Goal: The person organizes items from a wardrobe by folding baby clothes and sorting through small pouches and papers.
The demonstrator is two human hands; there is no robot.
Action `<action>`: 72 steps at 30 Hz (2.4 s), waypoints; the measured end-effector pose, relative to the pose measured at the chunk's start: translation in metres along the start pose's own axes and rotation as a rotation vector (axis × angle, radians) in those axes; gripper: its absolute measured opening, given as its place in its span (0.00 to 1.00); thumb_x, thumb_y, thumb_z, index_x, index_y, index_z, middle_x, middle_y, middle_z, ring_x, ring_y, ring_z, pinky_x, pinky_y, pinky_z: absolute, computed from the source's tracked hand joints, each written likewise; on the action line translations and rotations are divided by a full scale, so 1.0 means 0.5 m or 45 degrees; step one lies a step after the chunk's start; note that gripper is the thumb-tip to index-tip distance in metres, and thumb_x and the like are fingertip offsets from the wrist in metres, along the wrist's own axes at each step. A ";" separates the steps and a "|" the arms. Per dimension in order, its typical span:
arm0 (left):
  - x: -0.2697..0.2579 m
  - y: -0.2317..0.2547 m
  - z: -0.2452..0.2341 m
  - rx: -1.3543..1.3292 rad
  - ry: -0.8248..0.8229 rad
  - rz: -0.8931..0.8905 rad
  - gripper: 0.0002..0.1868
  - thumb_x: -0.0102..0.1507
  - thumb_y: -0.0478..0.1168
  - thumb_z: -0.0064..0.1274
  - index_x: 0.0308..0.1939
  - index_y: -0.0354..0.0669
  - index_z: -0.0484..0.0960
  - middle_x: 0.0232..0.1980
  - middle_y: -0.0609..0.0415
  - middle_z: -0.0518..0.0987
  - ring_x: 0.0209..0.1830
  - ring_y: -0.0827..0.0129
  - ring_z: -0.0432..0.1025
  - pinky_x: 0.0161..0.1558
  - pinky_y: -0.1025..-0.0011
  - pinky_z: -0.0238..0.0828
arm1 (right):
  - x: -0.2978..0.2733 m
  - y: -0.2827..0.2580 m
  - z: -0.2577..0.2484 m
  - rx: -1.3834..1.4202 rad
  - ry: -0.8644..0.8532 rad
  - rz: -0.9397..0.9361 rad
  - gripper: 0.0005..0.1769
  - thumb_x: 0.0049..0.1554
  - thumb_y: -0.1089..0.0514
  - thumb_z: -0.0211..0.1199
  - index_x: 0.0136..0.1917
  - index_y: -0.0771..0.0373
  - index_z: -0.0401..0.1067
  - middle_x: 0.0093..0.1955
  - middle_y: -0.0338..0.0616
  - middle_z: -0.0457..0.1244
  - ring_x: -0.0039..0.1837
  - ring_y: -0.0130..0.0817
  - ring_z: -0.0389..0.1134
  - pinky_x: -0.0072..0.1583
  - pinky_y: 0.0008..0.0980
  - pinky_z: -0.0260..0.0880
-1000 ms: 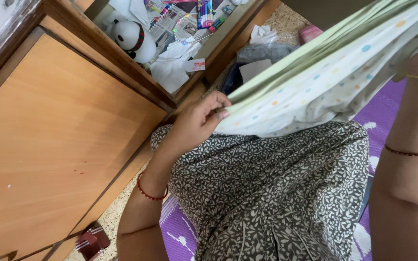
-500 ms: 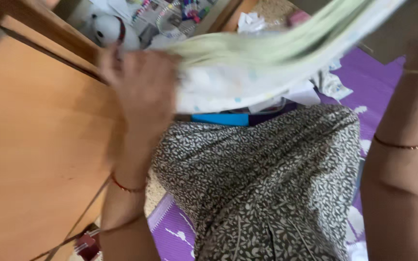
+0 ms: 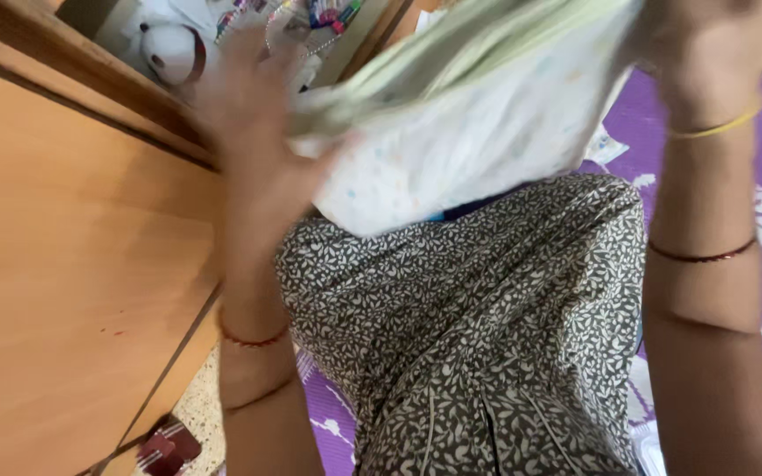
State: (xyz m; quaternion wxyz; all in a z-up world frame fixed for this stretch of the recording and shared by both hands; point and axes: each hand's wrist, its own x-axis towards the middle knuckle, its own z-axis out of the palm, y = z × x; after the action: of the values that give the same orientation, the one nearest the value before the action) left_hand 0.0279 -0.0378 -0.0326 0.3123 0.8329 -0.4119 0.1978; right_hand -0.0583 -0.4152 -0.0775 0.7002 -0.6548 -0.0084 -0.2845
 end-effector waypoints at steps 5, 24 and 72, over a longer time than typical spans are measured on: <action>0.035 0.084 0.216 -0.512 0.041 0.028 0.39 0.59 0.45 0.71 0.67 0.38 0.66 0.60 0.44 0.75 0.62 0.55 0.73 0.61 0.59 0.73 | -0.012 -0.068 0.154 -0.199 -0.588 -0.324 0.12 0.59 0.71 0.60 0.57 0.72 0.69 0.58 0.47 0.66 0.56 0.29 0.69 0.58 0.28 0.72; 0.143 0.057 0.118 -0.134 0.583 0.380 0.13 0.66 0.34 0.66 0.48 0.36 0.76 0.42 0.47 0.77 0.38 0.58 0.77 0.40 0.69 0.73 | -0.234 0.310 0.073 -0.727 -0.200 -0.236 0.20 0.51 0.56 0.76 0.54 0.63 0.74 0.60 0.45 0.68 0.64 0.44 0.66 0.66 0.42 0.62; 0.143 -0.043 0.032 -0.218 0.809 0.193 0.17 0.68 0.35 0.73 0.44 0.31 0.77 0.40 0.51 0.78 0.35 0.69 0.74 0.40 0.76 0.73 | -0.340 0.330 0.152 -0.542 -0.126 -0.162 0.19 0.51 0.72 0.65 0.57 0.68 0.72 0.50 0.50 0.64 0.51 0.38 0.68 0.54 0.30 0.69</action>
State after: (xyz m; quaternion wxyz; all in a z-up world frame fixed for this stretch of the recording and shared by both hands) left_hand 0.0878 -0.0790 -0.0100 0.4783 0.6673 -0.3696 0.4350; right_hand -0.1056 -0.2826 -0.2823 0.5257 -0.7991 -0.0238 -0.2907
